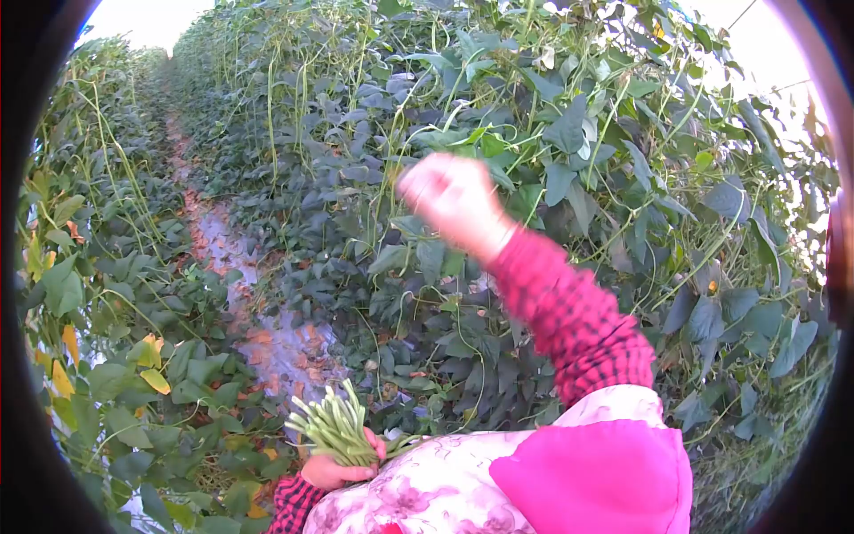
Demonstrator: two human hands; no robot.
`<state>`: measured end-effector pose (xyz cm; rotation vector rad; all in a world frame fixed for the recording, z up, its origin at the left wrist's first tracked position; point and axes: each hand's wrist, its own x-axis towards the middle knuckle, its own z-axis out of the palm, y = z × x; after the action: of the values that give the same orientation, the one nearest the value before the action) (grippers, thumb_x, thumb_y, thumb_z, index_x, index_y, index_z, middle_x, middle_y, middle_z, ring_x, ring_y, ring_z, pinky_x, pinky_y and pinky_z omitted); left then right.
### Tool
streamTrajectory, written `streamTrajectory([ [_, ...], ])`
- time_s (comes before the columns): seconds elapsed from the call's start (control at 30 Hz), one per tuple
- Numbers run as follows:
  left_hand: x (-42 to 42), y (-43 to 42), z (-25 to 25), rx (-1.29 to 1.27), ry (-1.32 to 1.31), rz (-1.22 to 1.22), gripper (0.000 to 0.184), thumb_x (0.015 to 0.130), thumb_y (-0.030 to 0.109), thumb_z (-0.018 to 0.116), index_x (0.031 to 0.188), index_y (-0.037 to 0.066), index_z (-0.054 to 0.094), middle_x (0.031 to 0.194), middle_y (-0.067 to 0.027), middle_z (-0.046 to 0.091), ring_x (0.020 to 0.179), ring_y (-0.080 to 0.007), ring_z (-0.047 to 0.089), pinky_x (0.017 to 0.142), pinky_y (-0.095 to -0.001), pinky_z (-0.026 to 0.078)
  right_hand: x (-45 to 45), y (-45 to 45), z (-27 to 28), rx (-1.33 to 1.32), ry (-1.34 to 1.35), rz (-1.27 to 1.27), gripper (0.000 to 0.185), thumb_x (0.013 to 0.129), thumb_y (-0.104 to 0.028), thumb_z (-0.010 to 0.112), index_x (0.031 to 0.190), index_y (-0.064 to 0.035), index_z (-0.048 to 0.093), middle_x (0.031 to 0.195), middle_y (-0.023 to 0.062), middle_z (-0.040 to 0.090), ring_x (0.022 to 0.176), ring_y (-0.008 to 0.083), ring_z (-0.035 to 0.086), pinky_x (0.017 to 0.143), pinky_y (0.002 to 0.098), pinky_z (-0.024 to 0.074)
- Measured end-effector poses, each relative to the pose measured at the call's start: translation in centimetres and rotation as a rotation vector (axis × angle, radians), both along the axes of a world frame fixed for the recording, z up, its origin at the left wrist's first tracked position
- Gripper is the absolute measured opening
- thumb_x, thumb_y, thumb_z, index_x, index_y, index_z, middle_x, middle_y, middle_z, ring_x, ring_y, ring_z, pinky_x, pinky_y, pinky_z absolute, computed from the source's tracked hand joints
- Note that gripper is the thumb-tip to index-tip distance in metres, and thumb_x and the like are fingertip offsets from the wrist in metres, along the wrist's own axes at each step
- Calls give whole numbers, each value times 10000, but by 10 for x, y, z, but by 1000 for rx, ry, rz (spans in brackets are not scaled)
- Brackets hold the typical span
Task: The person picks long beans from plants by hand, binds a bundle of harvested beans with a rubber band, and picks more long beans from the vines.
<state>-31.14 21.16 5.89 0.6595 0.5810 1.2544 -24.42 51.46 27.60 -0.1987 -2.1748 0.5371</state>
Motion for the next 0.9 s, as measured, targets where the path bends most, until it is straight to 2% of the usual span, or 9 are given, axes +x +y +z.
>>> streamTrajectory([
  [0.03, -2, -2, -2, 6, 1, 5, 409, 683, -33, 642, 1024, 60, 437, 993, -95, 486, 823, -143, 483, 750, -265, 401, 7, 32, 27, -14, -74, -277, 159, 738, -197, 584, 743, -40, 609, 693, 119, 591, 635, 237, 585, 605, 318, 471],
  [0.07, -2, -5, -3, 11, 38, 20, 417, 679, -47, 638, 1026, 62, 434, 990, -97, 487, 822, -143, 486, 750, -273, 404, 14, 73, 42, 145, -67, -436, 183, 761, -201, 562, 775, -22, 599, 701, 84, 599, 674, 150, 574, 632, 283, 461],
  [0.13, -4, -11, -13, 10, 42, 59, 440, 671, -91, 620, 1033, 68, 427, 995, -103, 487, 823, -154, 492, 754, -296, 412, 40, 147, 69, 400, -319, -729, 183, 750, -163, 503, 844, -45, 606, 827, 149, 614, 799, 299, 586, 736, 357, 460],
  [0.2, -4, -17, -17, 7, -1, 113, 444, 670, -95, 617, 1036, 68, 426, 999, -106, 488, 833, -162, 496, 757, -303, 415, 59, 197, 85, 305, -603, -983, 272, 716, -120, 457, 923, -17, 601, 933, 208, 593, 907, 341, 558, 819, 383, 430],
  [0.3, -4, -23, -24, 8, -16, 206, 460, 665, -106, 612, 1049, 61, 421, 1010, -118, 490, 873, -189, 507, 773, -320, 424, 63, 214, 88, 57, -214, -1075, 269, 727, -145, 500, 855, 71, 597, 924, 258, 587, 908, 347, 573, 809, 386, 438],
  [0.43, -3, -27, -35, -9, -15, 272, 478, 658, -94, 626, 1064, 48, 416, 1007, -127, 499, 916, -199, 506, 784, -319, 431, 49, 259, 76, -417, 144, -768, 309, 771, -116, 500, 1044, 24, 540, 1010, 151, 576, 891, 263, 552, 739, 363, 438],
  [0.53, 0, -26, -37, -14, -11, 324, 483, 652, -77, 644, 1060, 48, 418, 995, -129, 504, 895, -196, 515, 777, -317, 435, 49, 247, 81, -552, 290, -571, 170, 791, -199, 580, 857, -44, 594, 685, 19, 546, 504, 93, 403, 430, 257, 293],
  [0.57, 0, -26, -37, -38, -13, 338, 486, 648, -71, 651, 1058, 47, 418, 990, -131, 506, 879, -195, 520, 772, -317, 438, 46, 242, 82, -548, 443, -530, 161, 802, -123, 581, 830, 34, 556, 661, 43, 537, 563, 94, 447, 577, 225, 374],
  [0.9, -6, -14, -46, -51, 10, 369, 467, 621, -69, 668, 1016, 43, 443, 962, -135, 517, 865, -197, 528, 747, -320, 457, 61, 206, 91, -581, 349, -346, 214, 860, -152, 415, 910, 17, 537, 618, 28, 517, 464, 87, 400, 396, 246, 356],
])
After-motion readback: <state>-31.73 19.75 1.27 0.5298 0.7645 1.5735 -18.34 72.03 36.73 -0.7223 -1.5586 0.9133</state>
